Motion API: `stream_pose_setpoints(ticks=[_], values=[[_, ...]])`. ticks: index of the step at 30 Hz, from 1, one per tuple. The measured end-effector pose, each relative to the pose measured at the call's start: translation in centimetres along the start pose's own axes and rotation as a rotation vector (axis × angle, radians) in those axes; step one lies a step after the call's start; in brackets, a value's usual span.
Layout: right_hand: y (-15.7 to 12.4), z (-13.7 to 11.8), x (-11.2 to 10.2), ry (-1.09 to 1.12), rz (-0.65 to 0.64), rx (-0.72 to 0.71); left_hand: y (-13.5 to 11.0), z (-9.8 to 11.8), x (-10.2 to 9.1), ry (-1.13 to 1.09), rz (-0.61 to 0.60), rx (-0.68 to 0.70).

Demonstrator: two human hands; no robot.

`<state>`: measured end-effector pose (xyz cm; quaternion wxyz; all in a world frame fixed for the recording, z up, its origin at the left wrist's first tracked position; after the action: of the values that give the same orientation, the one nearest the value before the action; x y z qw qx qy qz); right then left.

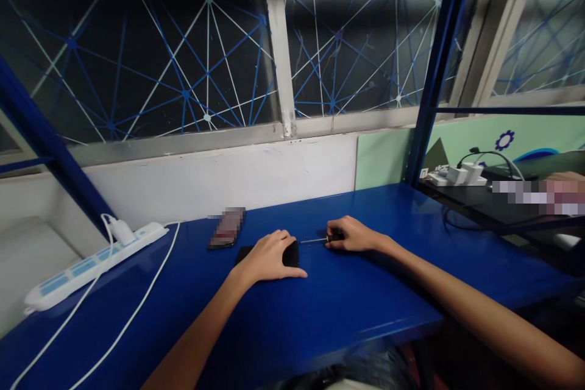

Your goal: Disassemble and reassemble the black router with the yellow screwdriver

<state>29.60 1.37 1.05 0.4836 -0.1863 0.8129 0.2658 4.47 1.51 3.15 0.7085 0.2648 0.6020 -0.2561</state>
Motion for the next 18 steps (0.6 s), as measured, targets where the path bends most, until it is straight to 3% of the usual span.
stream_pose_setpoints(ticks=[18], values=[[0.05, -0.01, -0.26, -0.061, 0.012, -0.022, 0.06, -0.18, 0.23, -0.017, 0.013, 0.008]])
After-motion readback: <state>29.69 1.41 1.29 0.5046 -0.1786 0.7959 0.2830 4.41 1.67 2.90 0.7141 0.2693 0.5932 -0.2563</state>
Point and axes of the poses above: each hand's wrist, its own y-axis towards the middle knuckle, its own x-axis out of the palm, z = x × y, the point moved 2 cm from there along y, towards the middle knuckle, and after that the axes turned 5 degrees about -x, right-handed, at the moved point
